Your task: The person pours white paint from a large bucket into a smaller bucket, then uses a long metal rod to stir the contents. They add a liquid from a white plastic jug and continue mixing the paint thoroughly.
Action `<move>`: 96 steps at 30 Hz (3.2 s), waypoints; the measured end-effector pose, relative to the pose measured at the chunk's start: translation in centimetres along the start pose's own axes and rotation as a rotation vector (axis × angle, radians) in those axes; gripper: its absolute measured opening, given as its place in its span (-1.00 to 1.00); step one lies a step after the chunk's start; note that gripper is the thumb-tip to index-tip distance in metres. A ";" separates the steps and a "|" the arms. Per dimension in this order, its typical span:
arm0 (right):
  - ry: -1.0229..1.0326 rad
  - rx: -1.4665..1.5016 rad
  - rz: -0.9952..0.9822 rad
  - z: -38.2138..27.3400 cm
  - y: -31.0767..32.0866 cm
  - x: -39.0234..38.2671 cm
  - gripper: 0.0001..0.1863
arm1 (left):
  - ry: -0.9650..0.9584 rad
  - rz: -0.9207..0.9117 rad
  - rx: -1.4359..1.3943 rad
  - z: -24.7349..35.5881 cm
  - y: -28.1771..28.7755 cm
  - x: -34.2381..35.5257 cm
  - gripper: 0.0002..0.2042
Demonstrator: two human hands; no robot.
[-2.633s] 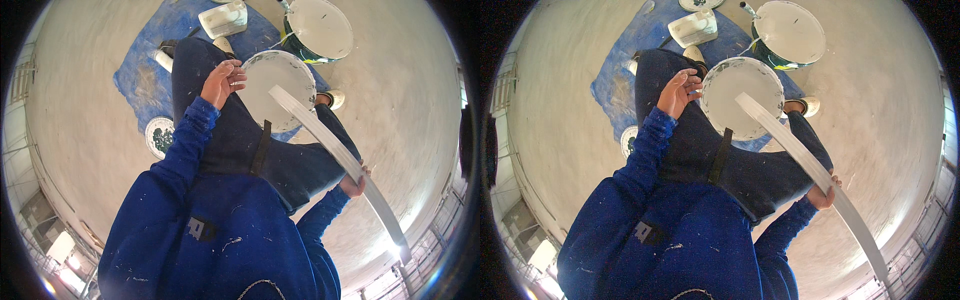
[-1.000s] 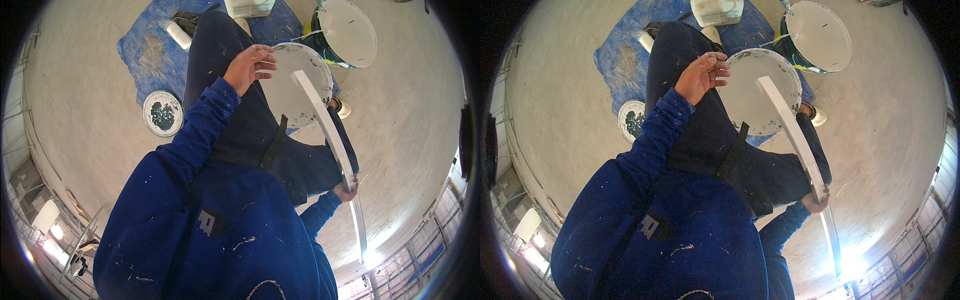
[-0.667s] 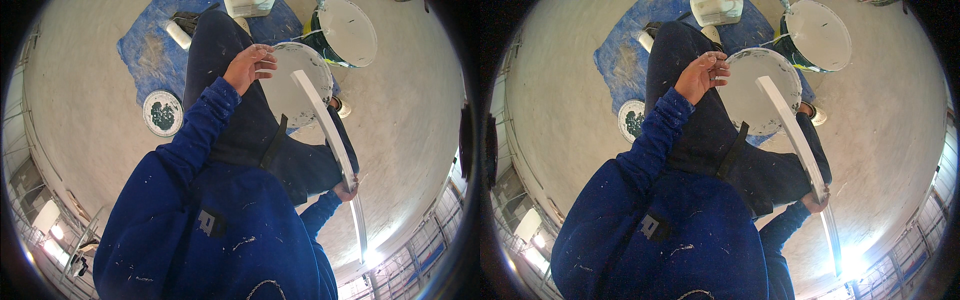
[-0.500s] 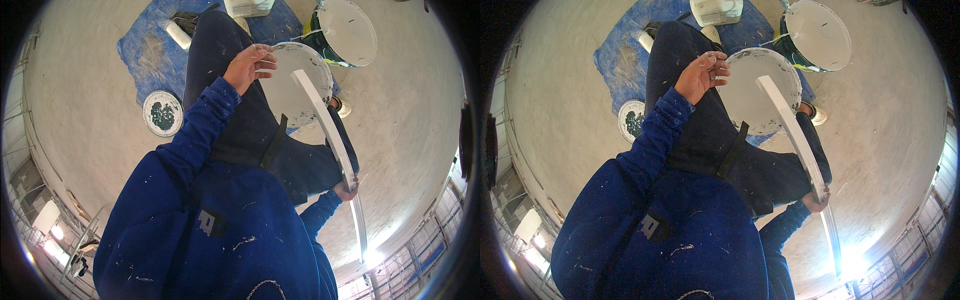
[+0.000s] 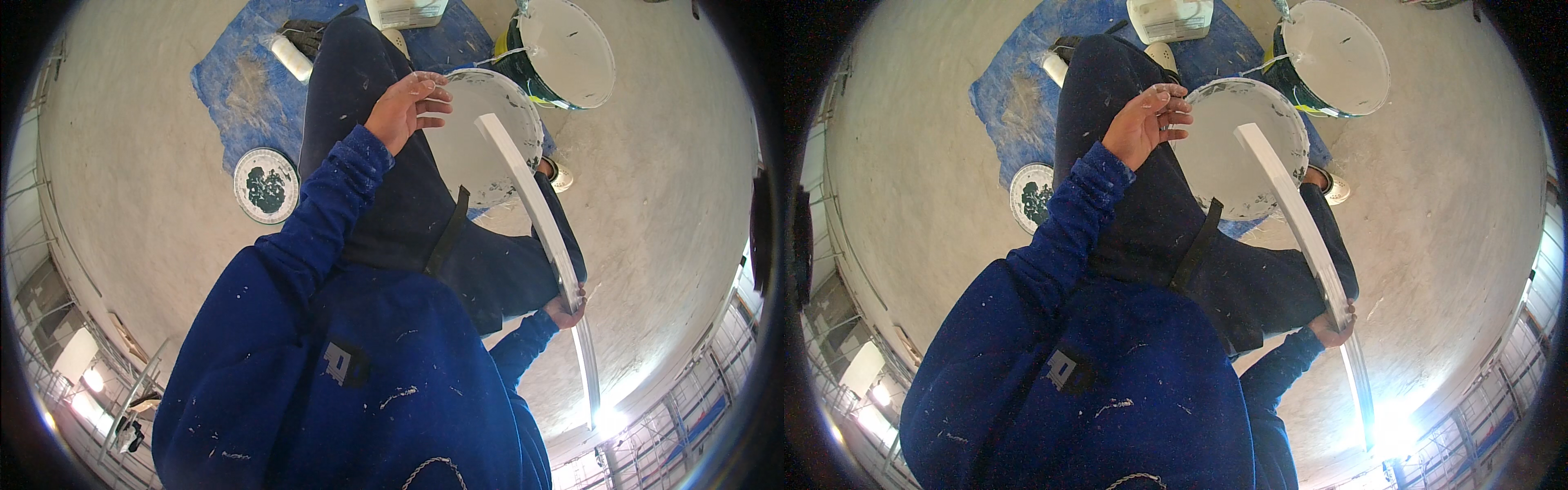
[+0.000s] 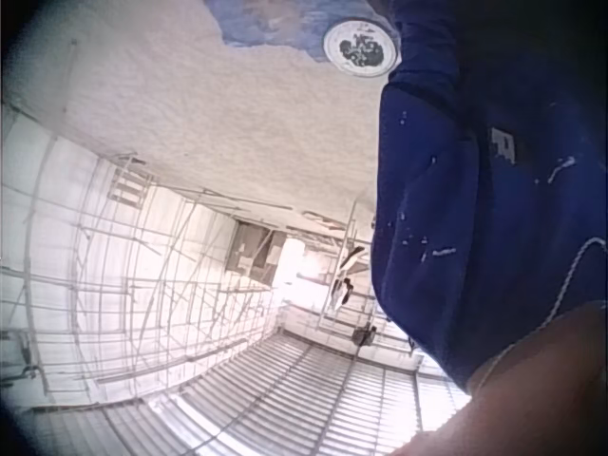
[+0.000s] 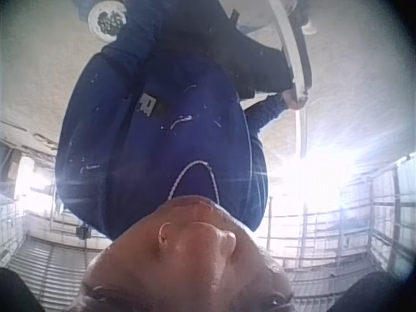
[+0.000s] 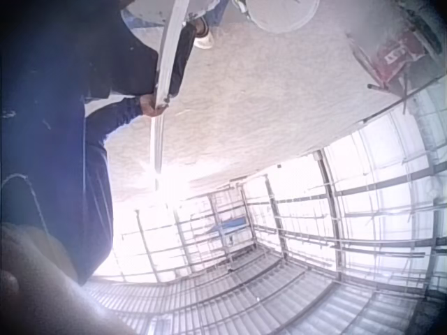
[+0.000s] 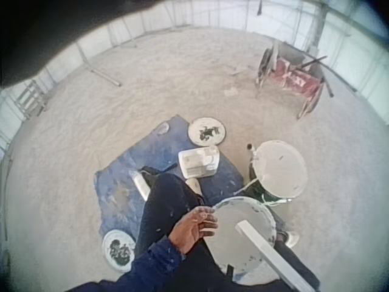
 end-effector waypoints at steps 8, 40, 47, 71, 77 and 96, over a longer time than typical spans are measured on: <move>0.074 -0.006 -0.108 0.1 0.6 0.7 -0.68 | 0.000 -0.002 -0.003 0.0 0.0 0.0 -0.67; 0.209 -0.118 -0.220 0.1 1.2 1.3 -0.62 | 0.028 -0.040 0.027 1.1 -0.8 -0.3 -0.71; -0.213 -0.032 -0.158 0.7 0.4 1.3 -0.61 | -0.198 -0.258 1.037 4.1 0.3 6.6 -0.72; -0.262 -0.180 -0.068 -1.1 -1.2 1.6 -0.42 | -0.033 -0.101 2.137 0.7 19.7 36.5 -0.53; -0.119 -0.206 0.019 -0.8 1.2 1.8 -0.47 | -0.170 -0.206 2.145 6.4 15.2 30.8 -0.60; 0.101 0.090 -0.266 -0.4 -6.9 -4.0 -0.71 | -0.231 -0.611 2.647 14.0 -6.6 9.1 -0.37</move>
Point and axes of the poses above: each hand's wrist, its own x-axis towards the middle knuckle, its own y-axis out of the back of the hand, z = x × y, the point moved 5 cm from there along x, towards the middle knuckle, and after that the axes turned 15 degrees about x, right-handed, at the moved point
